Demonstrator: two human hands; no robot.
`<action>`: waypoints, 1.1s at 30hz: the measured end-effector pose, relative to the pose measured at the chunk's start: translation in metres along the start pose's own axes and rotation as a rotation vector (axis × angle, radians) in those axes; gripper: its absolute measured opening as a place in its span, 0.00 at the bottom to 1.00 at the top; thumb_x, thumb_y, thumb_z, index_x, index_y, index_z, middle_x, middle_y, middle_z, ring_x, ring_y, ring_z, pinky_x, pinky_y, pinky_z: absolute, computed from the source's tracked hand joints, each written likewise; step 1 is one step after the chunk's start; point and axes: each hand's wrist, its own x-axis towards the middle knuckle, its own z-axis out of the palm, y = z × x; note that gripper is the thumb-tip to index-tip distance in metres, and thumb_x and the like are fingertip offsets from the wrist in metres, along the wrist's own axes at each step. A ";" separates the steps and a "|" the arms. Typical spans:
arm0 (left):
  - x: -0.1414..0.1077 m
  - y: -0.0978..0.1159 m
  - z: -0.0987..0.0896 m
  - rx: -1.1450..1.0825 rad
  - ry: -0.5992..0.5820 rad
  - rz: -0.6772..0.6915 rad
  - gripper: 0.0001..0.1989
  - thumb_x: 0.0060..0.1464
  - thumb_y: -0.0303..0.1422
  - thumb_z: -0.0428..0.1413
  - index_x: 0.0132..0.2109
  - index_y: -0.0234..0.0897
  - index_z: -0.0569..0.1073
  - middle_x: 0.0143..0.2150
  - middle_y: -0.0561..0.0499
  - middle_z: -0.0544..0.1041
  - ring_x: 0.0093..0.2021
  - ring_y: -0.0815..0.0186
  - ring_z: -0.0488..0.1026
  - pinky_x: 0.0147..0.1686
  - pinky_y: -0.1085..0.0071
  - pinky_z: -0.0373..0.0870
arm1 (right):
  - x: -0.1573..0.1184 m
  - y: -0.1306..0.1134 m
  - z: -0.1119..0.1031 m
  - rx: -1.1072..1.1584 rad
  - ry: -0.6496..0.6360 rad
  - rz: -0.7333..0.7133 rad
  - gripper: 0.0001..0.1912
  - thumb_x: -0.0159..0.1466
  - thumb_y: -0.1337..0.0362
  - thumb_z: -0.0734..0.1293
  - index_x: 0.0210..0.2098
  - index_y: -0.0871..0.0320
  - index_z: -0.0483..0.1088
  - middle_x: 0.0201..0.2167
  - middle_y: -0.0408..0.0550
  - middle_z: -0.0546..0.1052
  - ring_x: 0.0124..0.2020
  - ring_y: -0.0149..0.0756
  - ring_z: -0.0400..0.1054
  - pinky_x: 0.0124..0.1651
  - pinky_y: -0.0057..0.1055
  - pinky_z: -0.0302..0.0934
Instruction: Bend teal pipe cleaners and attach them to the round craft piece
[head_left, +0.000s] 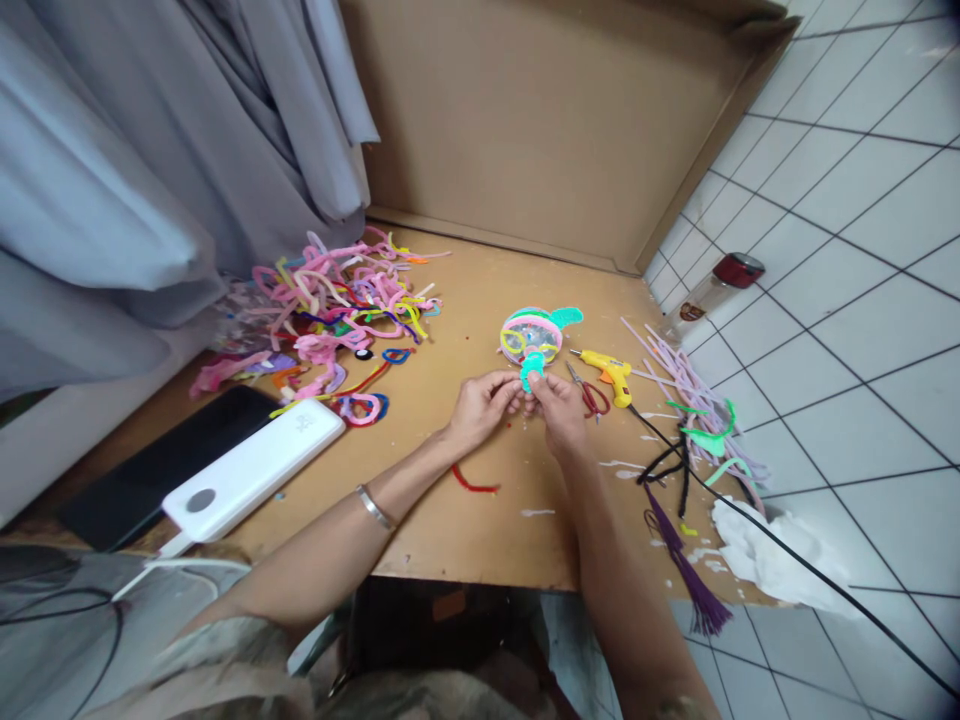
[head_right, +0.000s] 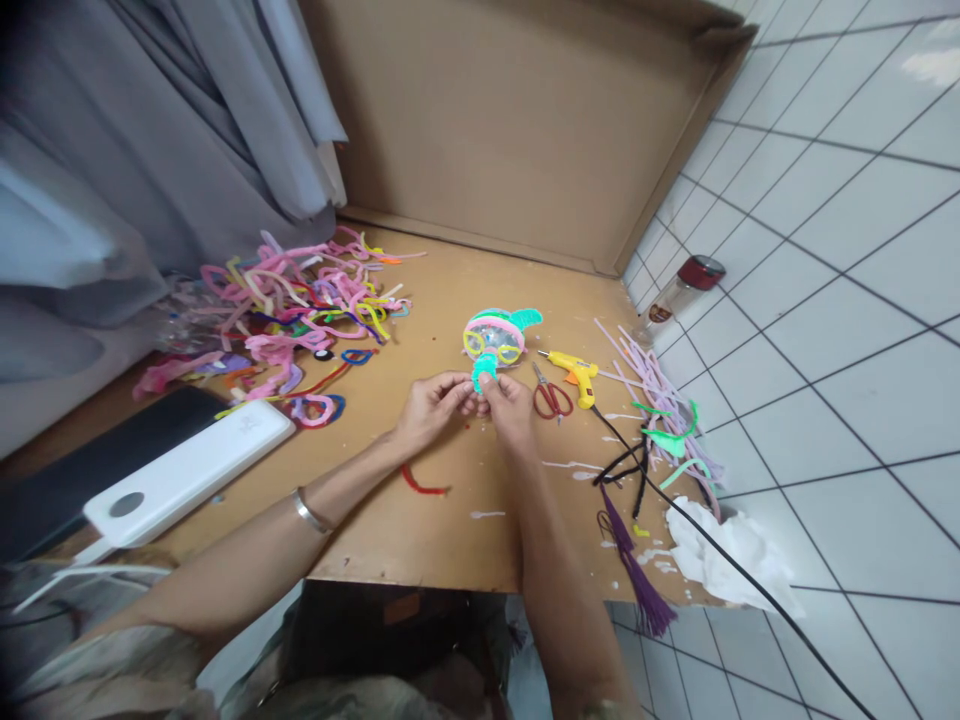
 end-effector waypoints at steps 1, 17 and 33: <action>0.000 0.000 0.000 0.001 0.015 -0.001 0.17 0.58 0.44 0.59 0.38 0.33 0.78 0.27 0.51 0.78 0.25 0.71 0.71 0.30 0.74 0.71 | 0.000 0.000 -0.001 -0.008 0.002 0.005 0.25 0.47 0.43 0.76 0.19 0.57 0.67 0.16 0.40 0.70 0.17 0.25 0.60 0.22 0.25 0.55; 0.002 -0.002 -0.002 -0.047 0.035 -0.052 0.18 0.56 0.46 0.60 0.36 0.32 0.76 0.26 0.52 0.76 0.23 0.73 0.69 0.26 0.75 0.69 | -0.001 -0.001 -0.003 -0.074 -0.061 0.034 0.23 0.49 0.44 0.74 0.23 0.57 0.69 0.18 0.38 0.68 0.19 0.25 0.59 0.22 0.25 0.56; 0.002 0.002 -0.004 0.025 0.051 0.022 0.18 0.59 0.46 0.57 0.37 0.33 0.76 0.25 0.53 0.75 0.23 0.73 0.70 0.28 0.76 0.70 | -0.002 -0.002 -0.004 -0.082 -0.140 0.054 0.22 0.50 0.44 0.73 0.22 0.57 0.68 0.15 0.37 0.66 0.17 0.25 0.58 0.22 0.25 0.53</action>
